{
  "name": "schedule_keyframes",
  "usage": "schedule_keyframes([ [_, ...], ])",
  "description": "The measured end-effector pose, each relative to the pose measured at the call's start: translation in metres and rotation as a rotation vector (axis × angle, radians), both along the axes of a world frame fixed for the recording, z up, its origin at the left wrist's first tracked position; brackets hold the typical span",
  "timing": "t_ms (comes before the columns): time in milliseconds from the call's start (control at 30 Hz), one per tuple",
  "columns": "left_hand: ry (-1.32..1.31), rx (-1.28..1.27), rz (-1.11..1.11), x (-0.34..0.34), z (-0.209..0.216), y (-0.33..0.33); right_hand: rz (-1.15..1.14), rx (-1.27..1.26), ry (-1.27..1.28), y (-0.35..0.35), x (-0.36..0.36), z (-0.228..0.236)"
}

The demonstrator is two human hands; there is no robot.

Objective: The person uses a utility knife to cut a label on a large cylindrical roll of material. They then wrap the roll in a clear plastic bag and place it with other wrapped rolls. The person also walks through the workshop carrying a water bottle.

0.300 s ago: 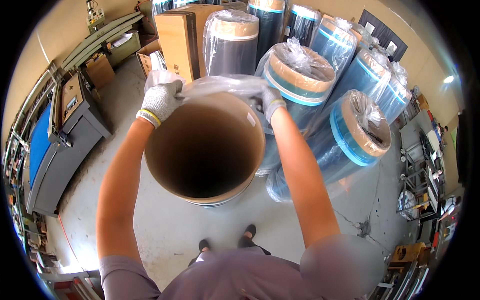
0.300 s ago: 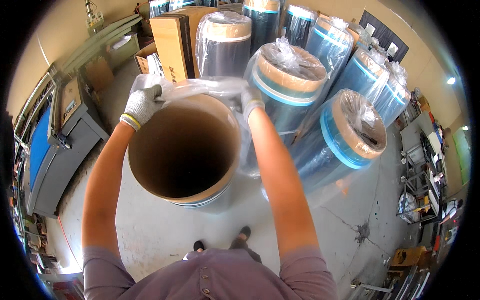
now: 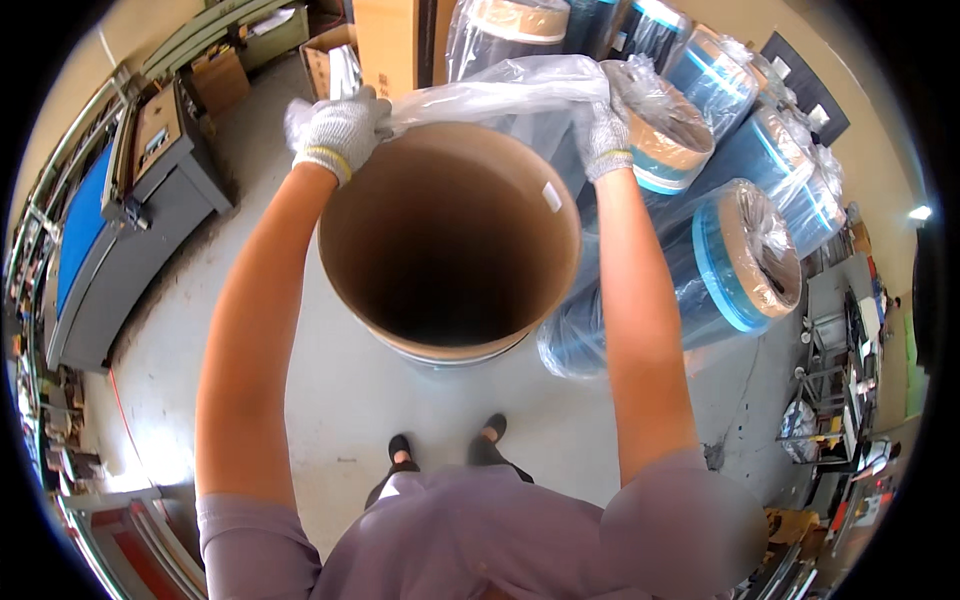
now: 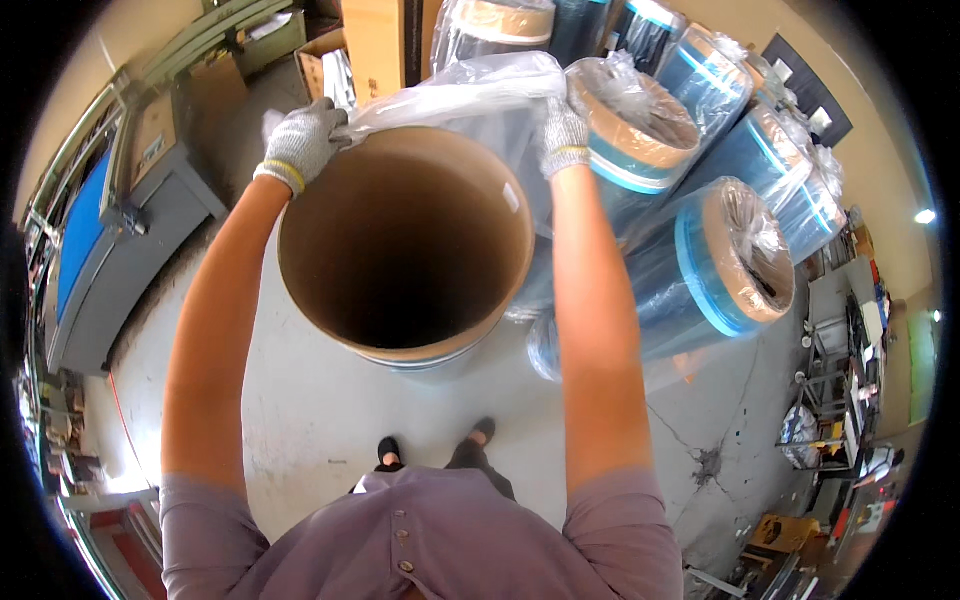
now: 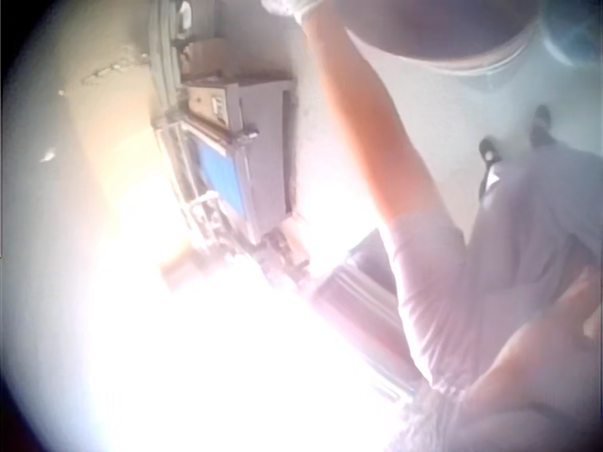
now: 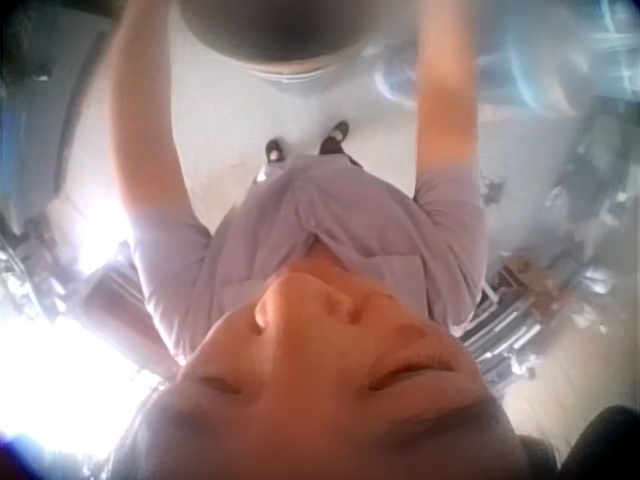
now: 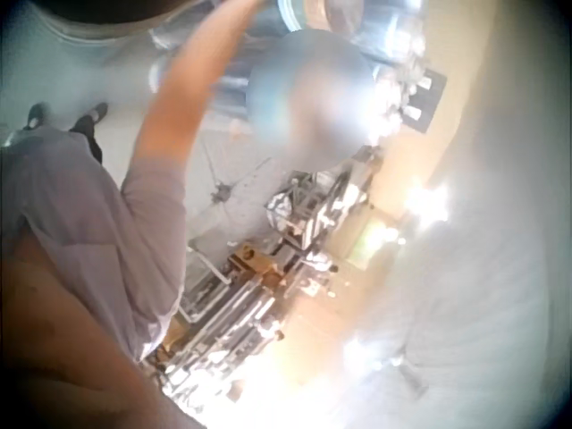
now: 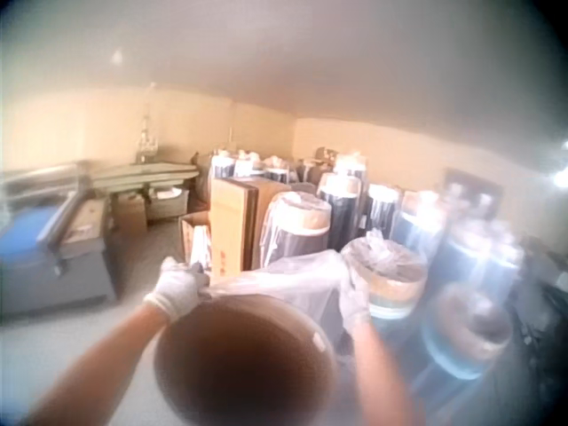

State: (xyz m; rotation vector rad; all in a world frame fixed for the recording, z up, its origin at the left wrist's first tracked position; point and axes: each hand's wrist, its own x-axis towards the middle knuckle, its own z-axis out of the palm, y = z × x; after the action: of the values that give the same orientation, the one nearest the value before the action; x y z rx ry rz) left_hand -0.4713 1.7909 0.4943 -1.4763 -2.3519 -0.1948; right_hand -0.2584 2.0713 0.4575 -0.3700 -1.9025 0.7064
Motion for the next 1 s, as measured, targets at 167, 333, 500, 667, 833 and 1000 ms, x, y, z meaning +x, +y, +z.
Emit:
schedule_keyframes([
  [167, 0.006, -0.008, -0.045, 0.006, -0.013, -0.017, -0.085, 0.018, -0.505, 0.051, 0.076, -0.144],
  [333, 0.035, 0.49, -0.112, 0.061, -0.029, -0.107, -0.098, -0.491, 0.035, -0.13, 0.119, -0.075],
  [500, -0.028, 0.531, -0.319, 0.151, -0.137, -0.196, -0.117, -0.043, -0.058, -0.185, 0.165, -0.159],
  [667, -0.235, -0.069, -0.259, 0.24, -0.269, -0.201, -0.1, 0.174, -0.476, -0.16, 0.173, -0.222],
  [833, -0.503, -0.519, -0.133, 0.239, -0.383, -0.198, -0.182, 0.023, -0.607, -0.105, 0.192, -0.331],
  [1000, -0.989, 0.533, 0.093, 0.089, -0.447, -0.198, -0.069, -0.653, -0.44, -0.179, 0.193, -0.504],
])
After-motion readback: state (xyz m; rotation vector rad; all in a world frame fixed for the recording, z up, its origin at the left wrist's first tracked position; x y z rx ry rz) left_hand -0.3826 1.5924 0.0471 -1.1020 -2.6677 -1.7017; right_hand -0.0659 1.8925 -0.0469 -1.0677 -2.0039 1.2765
